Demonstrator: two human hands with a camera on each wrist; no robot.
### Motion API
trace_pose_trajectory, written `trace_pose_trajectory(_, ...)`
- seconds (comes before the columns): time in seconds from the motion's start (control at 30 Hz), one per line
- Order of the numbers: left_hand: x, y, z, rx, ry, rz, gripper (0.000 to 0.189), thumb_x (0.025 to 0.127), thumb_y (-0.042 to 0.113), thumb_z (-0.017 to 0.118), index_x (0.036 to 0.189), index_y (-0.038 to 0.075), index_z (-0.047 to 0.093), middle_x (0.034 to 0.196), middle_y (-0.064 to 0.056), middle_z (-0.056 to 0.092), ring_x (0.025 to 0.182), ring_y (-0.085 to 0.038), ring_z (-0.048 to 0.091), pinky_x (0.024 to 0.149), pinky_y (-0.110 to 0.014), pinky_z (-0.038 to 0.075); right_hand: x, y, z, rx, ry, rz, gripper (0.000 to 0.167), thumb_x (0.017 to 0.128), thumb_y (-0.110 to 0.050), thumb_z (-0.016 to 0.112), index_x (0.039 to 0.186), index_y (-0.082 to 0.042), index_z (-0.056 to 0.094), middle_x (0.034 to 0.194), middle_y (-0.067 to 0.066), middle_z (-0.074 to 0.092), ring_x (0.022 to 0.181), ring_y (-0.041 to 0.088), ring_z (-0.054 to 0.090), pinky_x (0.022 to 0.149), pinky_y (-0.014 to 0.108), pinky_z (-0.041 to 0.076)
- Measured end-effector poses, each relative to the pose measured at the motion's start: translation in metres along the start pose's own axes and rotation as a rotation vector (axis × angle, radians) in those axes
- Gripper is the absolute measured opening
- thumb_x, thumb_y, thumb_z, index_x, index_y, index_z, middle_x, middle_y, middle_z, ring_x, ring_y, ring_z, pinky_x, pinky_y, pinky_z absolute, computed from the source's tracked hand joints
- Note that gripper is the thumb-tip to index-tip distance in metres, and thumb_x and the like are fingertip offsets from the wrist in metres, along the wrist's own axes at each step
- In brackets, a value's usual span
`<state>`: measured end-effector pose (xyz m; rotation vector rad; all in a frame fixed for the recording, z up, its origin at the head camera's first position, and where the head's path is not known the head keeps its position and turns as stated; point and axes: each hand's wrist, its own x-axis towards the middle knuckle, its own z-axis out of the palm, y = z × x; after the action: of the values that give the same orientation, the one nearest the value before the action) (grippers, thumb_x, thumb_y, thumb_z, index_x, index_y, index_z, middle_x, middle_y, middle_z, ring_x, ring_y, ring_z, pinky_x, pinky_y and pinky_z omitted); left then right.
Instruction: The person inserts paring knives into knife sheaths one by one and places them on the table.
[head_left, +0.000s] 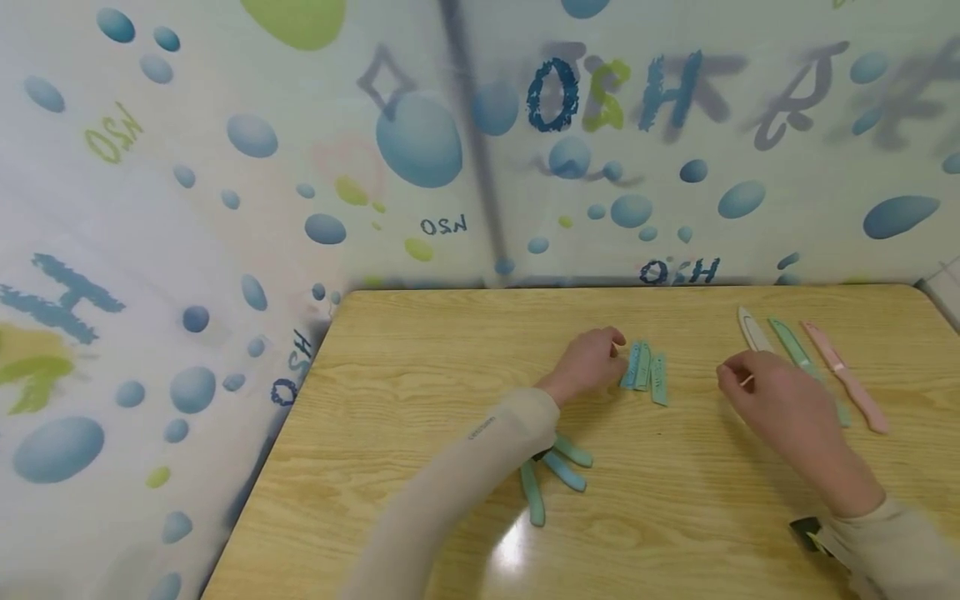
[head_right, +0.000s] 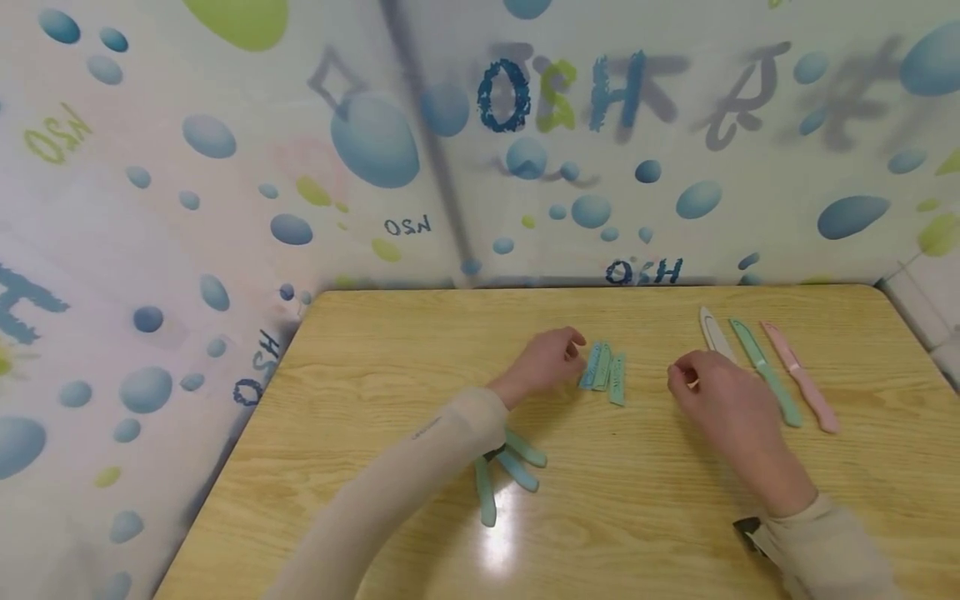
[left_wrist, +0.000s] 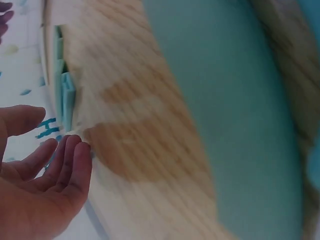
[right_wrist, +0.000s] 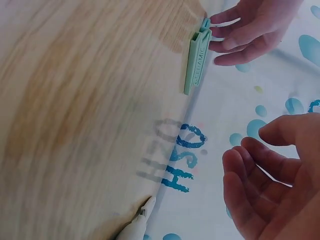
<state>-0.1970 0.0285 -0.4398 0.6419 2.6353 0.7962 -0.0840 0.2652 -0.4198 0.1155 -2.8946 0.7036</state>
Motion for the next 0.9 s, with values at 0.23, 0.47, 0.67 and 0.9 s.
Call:
trace_pose_trajectory(0.23, 0.007, 0.007, 0.009, 0.164, -0.003, -0.014, 0.036, 0.102, 0.023, 0.066, 0.134, 0.010, 0.062, 0.121, -0.002, 0.065, 0.095, -0.009, 0.059, 0.081, -0.019, 0.051, -0.001, 0.000, 0.005, -0.003, 0.035, -0.019, 0.024, 0.102, -0.020, 0.063, 0.106, 0.001, 0.073, 0.086, 0.013, 0.072, 0.059, 0.016, 0.059, 0.039, 0.031, 0.040)
trace_pose_trajectory(0.47, 0.009, 0.012, 0.013, 0.264, -0.013, -0.043, 0.034, 0.102, 0.027, 0.066, 0.132, 0.011, 0.062, 0.119, -0.002, 0.062, 0.095, -0.010, 0.057, 0.079, -0.019, 0.050, -0.001, 0.000, 0.008, 0.003, 0.048, -0.030, 0.020, 0.100, -0.017, 0.066, 0.104, 0.002, 0.072, 0.085, 0.013, 0.071, 0.060, 0.019, 0.061, 0.040, 0.031, 0.040)
trace_pose_trajectory(0.67, 0.007, 0.011, 0.014, 0.287, -0.017, -0.037, 0.033, 0.103, 0.029, 0.066, 0.131, 0.011, 0.064, 0.119, -0.002, 0.061, 0.099, -0.011, 0.057, 0.083, -0.020, 0.050, -0.001, 0.000, 0.009, -0.005, 0.052, -0.028, 0.018, 0.099, -0.014, 0.066, 0.104, 0.002, 0.072, 0.084, 0.013, 0.071, 0.060, 0.019, 0.061, 0.041, 0.030, 0.041)
trace_pose_trajectory(0.9, 0.006, 0.001, 0.007, 0.291, -0.015, -0.053, 0.025, 0.104, 0.024, 0.064, 0.123, 0.009, 0.071, 0.114, -0.001, 0.064, 0.102, -0.011, 0.057, 0.087, -0.020, 0.051, -0.001, 0.001, 0.009, 0.000, 0.037, -0.025, 0.019, 0.100, -0.015, 0.066, 0.105, 0.003, 0.072, 0.084, 0.013, 0.072, 0.062, 0.021, 0.062, 0.041, 0.031, 0.042)
